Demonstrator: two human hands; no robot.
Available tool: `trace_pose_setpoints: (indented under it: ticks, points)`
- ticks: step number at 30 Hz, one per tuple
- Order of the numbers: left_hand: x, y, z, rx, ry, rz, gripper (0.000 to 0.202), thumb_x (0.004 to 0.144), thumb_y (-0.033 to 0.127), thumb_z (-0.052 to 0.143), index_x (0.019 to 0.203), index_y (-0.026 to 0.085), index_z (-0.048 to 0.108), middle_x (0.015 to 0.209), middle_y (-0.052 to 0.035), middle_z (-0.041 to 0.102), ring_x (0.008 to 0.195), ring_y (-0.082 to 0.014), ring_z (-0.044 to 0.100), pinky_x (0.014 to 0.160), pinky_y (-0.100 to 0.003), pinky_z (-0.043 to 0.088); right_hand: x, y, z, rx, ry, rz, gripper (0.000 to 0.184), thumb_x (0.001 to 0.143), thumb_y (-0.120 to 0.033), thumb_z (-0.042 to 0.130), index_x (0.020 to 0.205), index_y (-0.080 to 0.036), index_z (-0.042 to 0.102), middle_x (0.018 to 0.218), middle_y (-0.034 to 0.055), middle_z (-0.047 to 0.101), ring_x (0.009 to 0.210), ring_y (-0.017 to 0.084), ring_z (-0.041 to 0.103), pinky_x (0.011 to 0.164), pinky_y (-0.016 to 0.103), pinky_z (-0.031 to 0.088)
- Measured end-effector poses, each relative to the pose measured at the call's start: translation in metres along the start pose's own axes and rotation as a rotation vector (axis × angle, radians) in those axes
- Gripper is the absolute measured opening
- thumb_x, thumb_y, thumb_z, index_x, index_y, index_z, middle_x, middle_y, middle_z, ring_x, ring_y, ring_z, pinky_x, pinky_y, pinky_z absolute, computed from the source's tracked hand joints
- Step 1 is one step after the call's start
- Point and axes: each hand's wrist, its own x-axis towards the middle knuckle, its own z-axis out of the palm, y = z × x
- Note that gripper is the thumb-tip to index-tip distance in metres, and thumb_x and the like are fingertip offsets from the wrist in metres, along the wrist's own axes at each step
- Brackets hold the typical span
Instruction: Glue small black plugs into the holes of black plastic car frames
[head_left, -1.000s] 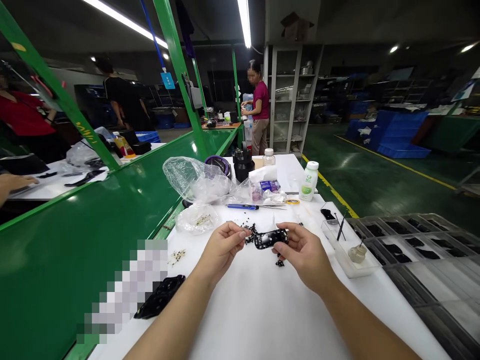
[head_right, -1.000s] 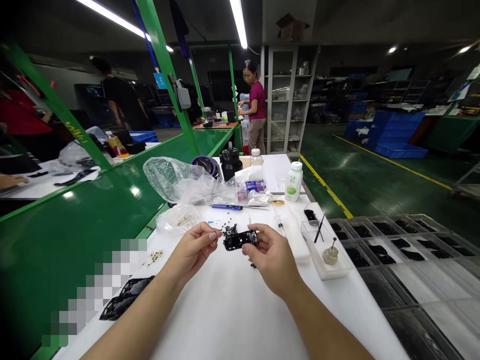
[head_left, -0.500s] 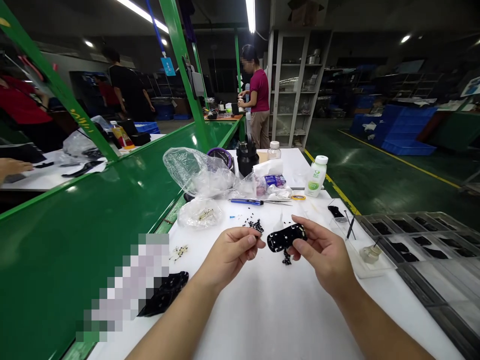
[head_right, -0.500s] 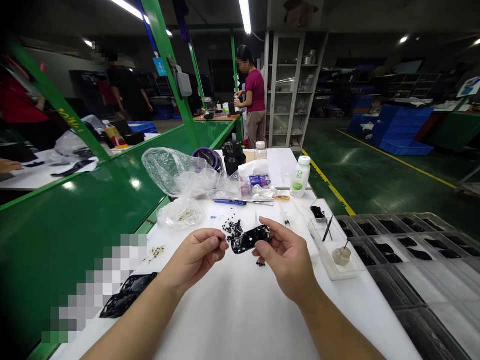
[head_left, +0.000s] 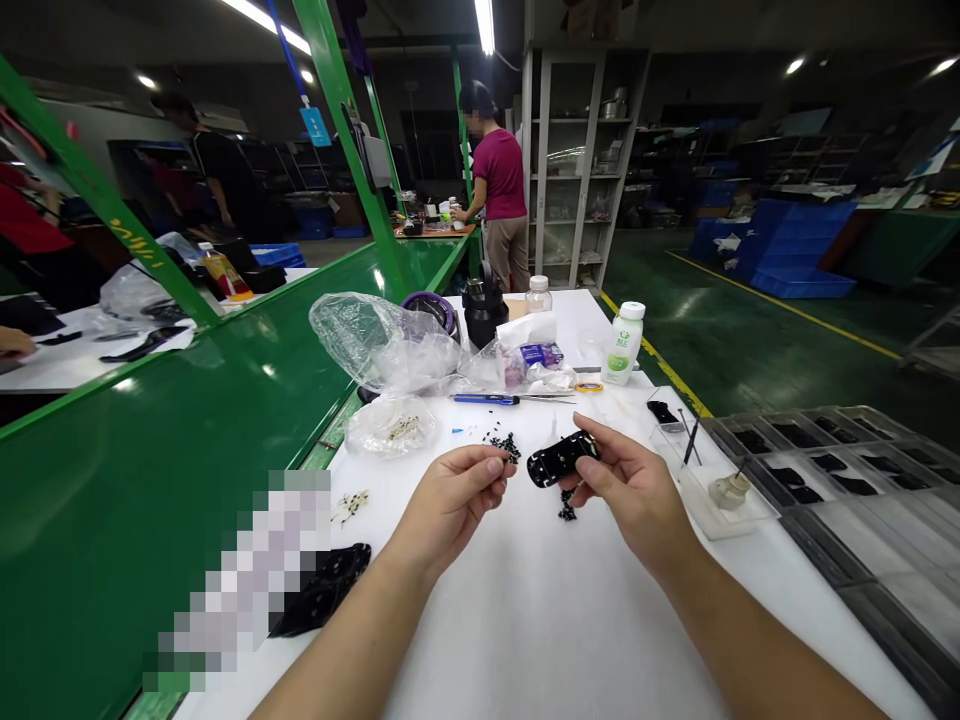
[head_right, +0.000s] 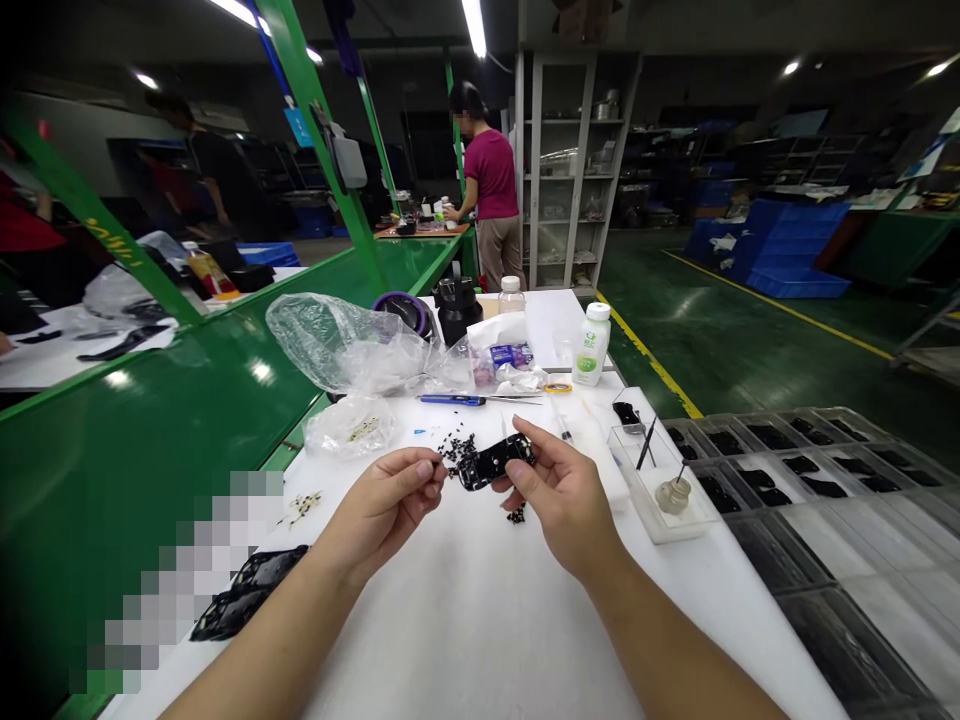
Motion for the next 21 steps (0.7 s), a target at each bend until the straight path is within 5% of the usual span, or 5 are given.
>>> trace_pose_setpoints:
  ticks: [11, 17, 21]
  points:
    - [0.002, -0.002, 0.000, 0.111, 0.058, 0.059, 0.039, 0.060, 0.044, 0.086, 0.083, 0.016, 0.074, 0.075, -0.0029, 0.064, 0.064, -0.0067, 0.046, 0.061, -0.019, 0.037, -0.002, 0.004, 0.002, 0.049, -0.022, -0.004, 0.054, 0.078, -0.035, 0.075, 0.124, -0.018, 0.055, 0.097, 0.0080, 0.067, 0.079, 0.019, 0.071, 0.062, 0.029, 0.060]
    - [0.007, -0.006, -0.010, 0.824, 0.156, 0.222, 0.024, 0.074, 0.043, 0.073, 0.084, 0.021, 0.077, 0.082, -0.0053, 0.068, 0.072, -0.0154, 0.052, 0.065, -0.025, 0.036, -0.003, -0.003, 0.002, 0.030, 0.147, -0.105, 0.051, 0.079, -0.035, 0.074, 0.123, -0.017, 0.056, 0.094, 0.0065, 0.068, 0.076, 0.017, 0.070, 0.062, 0.027, 0.059]
    - [0.008, -0.015, -0.012, 0.964, 0.108, 0.231, 0.024, 0.081, 0.044, 0.064, 0.087, 0.024, 0.077, 0.086, -0.0040, 0.070, 0.075, -0.0185, 0.055, 0.066, -0.026, 0.036, 0.000, -0.005, 0.000, -0.003, 0.217, -0.117, 0.056, 0.079, -0.035, 0.074, 0.128, -0.016, 0.055, 0.095, 0.0073, 0.068, 0.080, 0.019, 0.071, 0.063, 0.028, 0.060]
